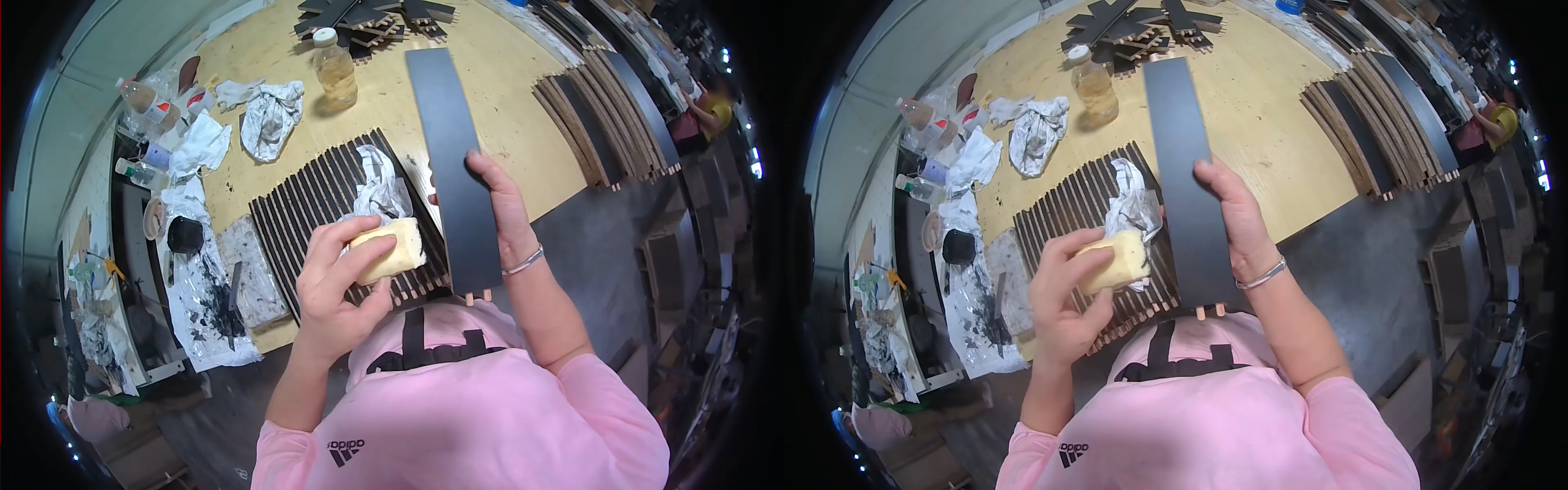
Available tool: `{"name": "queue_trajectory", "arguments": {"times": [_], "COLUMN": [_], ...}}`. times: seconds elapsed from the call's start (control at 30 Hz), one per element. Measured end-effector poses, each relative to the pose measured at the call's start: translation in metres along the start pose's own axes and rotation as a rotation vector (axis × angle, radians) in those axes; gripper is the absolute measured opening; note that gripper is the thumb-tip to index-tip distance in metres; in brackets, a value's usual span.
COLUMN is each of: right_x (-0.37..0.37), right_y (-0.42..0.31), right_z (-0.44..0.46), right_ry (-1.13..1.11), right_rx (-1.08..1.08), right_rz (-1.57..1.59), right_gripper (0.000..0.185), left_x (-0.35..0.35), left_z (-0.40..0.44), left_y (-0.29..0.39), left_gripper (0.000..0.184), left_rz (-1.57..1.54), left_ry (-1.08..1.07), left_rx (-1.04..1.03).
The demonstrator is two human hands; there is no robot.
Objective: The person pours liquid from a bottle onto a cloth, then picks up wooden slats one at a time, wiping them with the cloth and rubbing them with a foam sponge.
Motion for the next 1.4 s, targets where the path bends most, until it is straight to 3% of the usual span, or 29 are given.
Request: {"name": "queue_trajectory", "arguments": {"times": [0.07, 0.2, 0.3, 0.43, 0.53, 0.67, 0.77, 1.0, 1.13, 1.3, 1.4], "right_x": [0.007, -0.002, 0.001, 0.005, 0.006, 0.001, 0.005, -0.007, -0.008, -0.005, -0.003], "right_y": [-0.003, -0.002, -0.006, -0.008, -0.004, -0.006, -0.005, -0.005, -0.005, -0.003, -0.003], "right_z": [0.002, 0.004, 0.008, 0.013, 0.015, 0.015, 0.017, 0.010, 0.009, 0.011, 0.012], "right_ry": [-0.122, -0.157, -0.138, -0.077, -0.060, -0.122, -0.117, -0.157, -0.114, -0.134, -0.126], "right_rx": [-0.007, -0.097, -0.117, -0.108, -0.131, -0.097, -0.078, -0.103, -0.109, -0.118, -0.109], "right_rz": [-0.080, -0.026, -0.026, -0.076, -0.051, -0.129, -0.132, -0.187, -0.210, -0.192, -0.211], "right_gripper": [0.034, 0.030, 0.029, 0.025, 0.025, 0.026, 0.027, 0.027, 0.028, 0.029, 0.031], "left_x": [0.000, -0.006, -0.009, -0.003, -0.001, -0.005, -0.001, 0.002, 0.001, -0.005, 0.001], "left_z": [0.004, 0.014, 0.001, -0.010, 0.001, -0.009, -0.011, 0.009, 0.006, 0.007, 0.012], "left_y": [0.001, 0.009, 0.020, 0.026, 0.023, 0.023, 0.026, 0.000, 0.032, -0.011, 0.021], "left_gripper": [0.046, 0.046, 0.044, 0.043, 0.042, 0.043, 0.041, 0.041, 0.041, 0.042, 0.040], "left_rz": [-0.039, -0.067, -0.198, -0.296, -0.199, -0.289, -0.294, 0.018, -0.252, 0.079, -0.191], "left_ry": [-0.006, -0.072, -0.257, -0.349, -0.227, -0.347, -0.322, -0.127, -0.310, -0.081, -0.232], "left_rx": [-0.043, -0.197, -0.263, -0.285, -0.276, -0.245, -0.250, -0.230, -0.276, -0.194, -0.243]}}
Point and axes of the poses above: each hand's wrist, its own z-axis towards the middle knuckle, its own x-axis out of the back of the hand, y = z × x, the point moved 1 cm from there along z, towards the middle knuckle, and after that the axes turned 9 degrees about z, right-handed, at the moved point
